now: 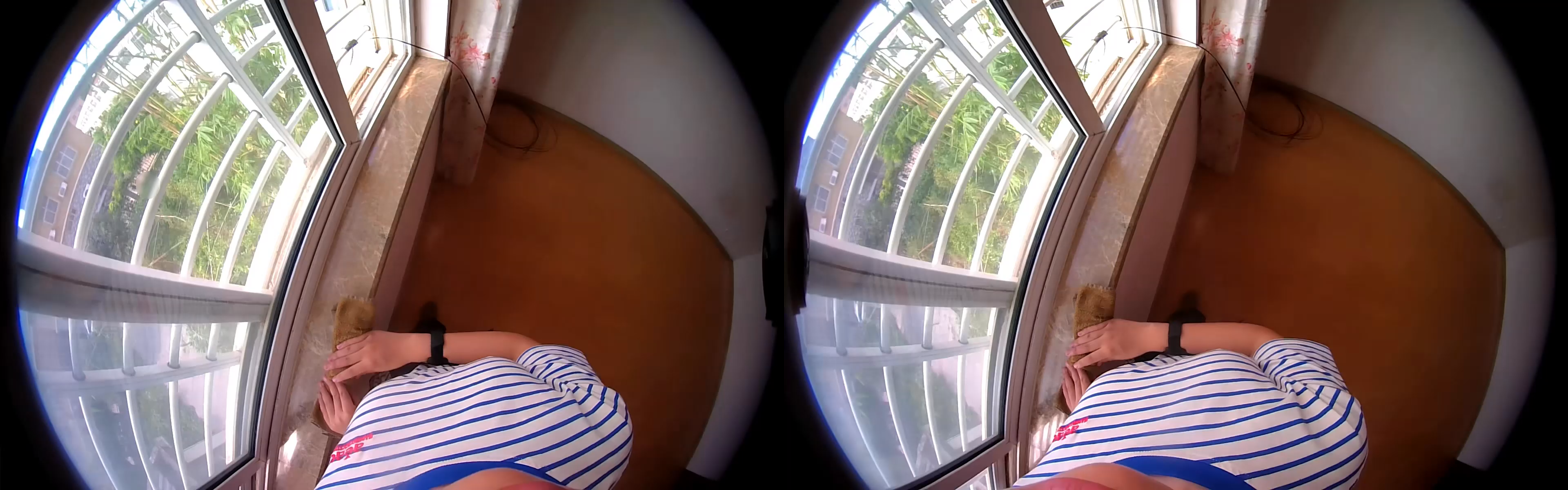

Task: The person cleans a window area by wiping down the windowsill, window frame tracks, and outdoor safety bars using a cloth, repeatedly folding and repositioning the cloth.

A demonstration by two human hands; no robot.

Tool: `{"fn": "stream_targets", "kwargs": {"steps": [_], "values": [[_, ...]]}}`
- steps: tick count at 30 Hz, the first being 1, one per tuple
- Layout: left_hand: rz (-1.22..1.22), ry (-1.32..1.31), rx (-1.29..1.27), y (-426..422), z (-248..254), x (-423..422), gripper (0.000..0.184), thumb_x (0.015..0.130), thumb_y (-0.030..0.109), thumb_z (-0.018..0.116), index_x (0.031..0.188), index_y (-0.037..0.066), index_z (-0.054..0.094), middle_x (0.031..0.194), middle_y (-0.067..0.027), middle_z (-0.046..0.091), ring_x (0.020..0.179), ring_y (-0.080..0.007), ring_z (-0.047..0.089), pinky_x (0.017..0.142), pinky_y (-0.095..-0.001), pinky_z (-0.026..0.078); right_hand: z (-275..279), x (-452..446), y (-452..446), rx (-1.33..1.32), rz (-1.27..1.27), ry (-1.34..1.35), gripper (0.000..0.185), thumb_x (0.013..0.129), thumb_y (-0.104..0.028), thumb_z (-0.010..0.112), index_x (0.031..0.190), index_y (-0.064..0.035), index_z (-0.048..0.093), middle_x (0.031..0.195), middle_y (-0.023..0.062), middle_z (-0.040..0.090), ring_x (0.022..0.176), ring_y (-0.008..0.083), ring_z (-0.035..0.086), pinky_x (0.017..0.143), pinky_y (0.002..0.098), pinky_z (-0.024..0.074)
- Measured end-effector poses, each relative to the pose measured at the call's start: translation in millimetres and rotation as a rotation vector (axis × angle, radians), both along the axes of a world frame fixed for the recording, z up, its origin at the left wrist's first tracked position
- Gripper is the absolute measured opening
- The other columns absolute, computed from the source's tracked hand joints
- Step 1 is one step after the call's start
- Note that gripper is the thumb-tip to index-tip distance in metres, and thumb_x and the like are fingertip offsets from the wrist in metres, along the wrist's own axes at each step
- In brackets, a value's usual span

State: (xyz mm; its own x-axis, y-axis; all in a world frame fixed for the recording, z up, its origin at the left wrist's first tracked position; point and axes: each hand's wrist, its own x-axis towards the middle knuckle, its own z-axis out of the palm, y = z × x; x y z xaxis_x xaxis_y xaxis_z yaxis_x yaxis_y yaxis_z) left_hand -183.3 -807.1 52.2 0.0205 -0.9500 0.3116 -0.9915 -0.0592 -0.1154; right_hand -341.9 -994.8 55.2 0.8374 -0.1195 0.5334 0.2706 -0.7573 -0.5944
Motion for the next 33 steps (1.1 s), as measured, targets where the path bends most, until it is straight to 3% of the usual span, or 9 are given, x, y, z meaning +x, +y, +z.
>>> {"fn": "stream_targets", "kwargs": {"steps": [8, 15, 17, 19, 21, 22, 24, 27, 33], "values": [[-0.145, 0.115, 0.017, -87, 6, -23, 0.026, 0.095, 0.013, 0.051, 0.110, -0.004, 0.064, 0.122, -0.0212, 0.066, 0.115, -0.0420, 0.062, 0.097, -0.0493, 0.050, -14, -38, -87, 0.041, 0.019, -0.057, 0.043, 0.098, -0.012, 0.045, 0.140, -0.0177, 0.055, 0.147, 0.0066, 0.050, 0.135, 0.0248, 0.048, 0.113, 0.0366, 0.0403], [-0.033, 0.152, -0.081, -185, 9, -93, 0.026, 0.092, 0.012, 0.058, 0.113, -0.001, 0.065, 0.127, -0.0179, 0.065, 0.120, -0.0379, 0.060, 0.101, -0.0497, 0.047, -11, -87, -184, 0.133, 0.038, -0.248, 0.032, 0.095, -0.012, 0.048, 0.121, -0.0114, 0.067, 0.131, 0.0097, 0.062, 0.120, 0.0280, 0.059, 0.107, 0.0376, 0.0465], [0.057, 0.137, -0.025, -222, 31, -133, 0.028, 0.093, 0.012, 0.055, 0.116, -0.001, 0.064, 0.129, -0.0178, 0.063, 0.122, -0.0377, 0.059, 0.102, -0.0498, 0.046, -1, -115, -223, 0.092, 0.051, -0.218, 0.036, 0.097, -0.014, 0.046, 0.127, -0.0133, 0.064, 0.137, 0.0078, 0.059, 0.123, 0.0260, 0.057, 0.109, 0.0375, 0.0443], [0.106, 0.133, -0.046, -270, 47, -175, 0.028, 0.093, 0.013, 0.056, 0.116, -0.001, 0.065, 0.130, -0.0168, 0.063, 0.122, -0.0364, 0.059, 0.102, -0.0496, 0.046, 8, -144, -268, 0.127, 0.048, -0.215, 0.033, 0.096, -0.015, 0.047, 0.123, -0.0141, 0.066, 0.134, 0.0073, 0.061, 0.120, 0.0264, 0.059, 0.108, 0.0389, 0.0445], [0.178, 0.145, -0.005, -319, 62, -211, 0.035, 0.087, 0.015, 0.069, 0.118, -0.001, 0.066, 0.130, -0.0173, 0.063, 0.123, -0.0341, 0.059, 0.103, -0.0475, 0.045, 24, -176, -318, 0.112, 0.014, -0.187, 0.031, 0.095, -0.015, 0.049, 0.121, -0.0149, 0.067, 0.133, 0.0057, 0.061, 0.119, 0.0253, 0.060, 0.107, 0.0374, 0.0453], [0.204, 0.172, -0.016, -348, 68, -228, 0.029, 0.089, 0.010, 0.062, 0.116, 0.000, 0.066, 0.129, -0.0152, 0.064, 0.122, -0.0339, 0.059, 0.102, -0.0489, 0.046, 30, -190, -341, 0.127, 0.024, -0.186, 0.031, 0.095, -0.015, 0.049, 0.121, -0.0149, 0.067, 0.133, 0.0057, 0.061, 0.119, 0.0253, 0.060, 0.107, 0.0374, 0.0453], [0.212, 0.193, -0.015, -393, 86, -260, 0.030, 0.088, 0.009, 0.063, 0.117, 0.001, 0.066, 0.128, -0.0151, 0.065, 0.121, -0.0333, 0.060, 0.102, -0.0479, 0.046, 43, -219, -381, 0.106, -0.069, -0.168, 0.028, 0.090, -0.016, 0.060, 0.116, -0.0165, 0.069, 0.129, 0.0038, 0.063, 0.119, 0.0240, 0.060, 0.106, 0.0370, 0.0458], [0.207, 0.202, -0.028, -449, 83, -288, 0.031, 0.089, 0.010, 0.064, 0.119, 0.002, 0.066, 0.128, -0.0142, 0.065, 0.122, -0.0323, 0.060, 0.103, -0.0469, 0.046, 44, -251, -430, 0.010, -0.175, -0.148, 0.029, 0.091, -0.017, 0.055, 0.117, -0.0185, 0.069, 0.132, 0.0034, 0.062, 0.120, 0.0213, 0.059, 0.107, 0.0352, 0.0463], [0.147, 0.251, -0.088, -520, 81, -318, 0.033, 0.089, 0.011, 0.064, 0.121, 0.003, 0.066, 0.131, -0.0104, 0.064, 0.123, -0.0300, 0.059, 0.104, -0.0448, 0.046, 49, -292, -473, 0.037, -0.302, -0.116, 0.028, 0.090, -0.014, 0.057, 0.115, -0.0173, 0.069, 0.130, 0.0031, 0.064, 0.120, 0.0214, 0.060, 0.106, 0.0379, 0.0463]]}}
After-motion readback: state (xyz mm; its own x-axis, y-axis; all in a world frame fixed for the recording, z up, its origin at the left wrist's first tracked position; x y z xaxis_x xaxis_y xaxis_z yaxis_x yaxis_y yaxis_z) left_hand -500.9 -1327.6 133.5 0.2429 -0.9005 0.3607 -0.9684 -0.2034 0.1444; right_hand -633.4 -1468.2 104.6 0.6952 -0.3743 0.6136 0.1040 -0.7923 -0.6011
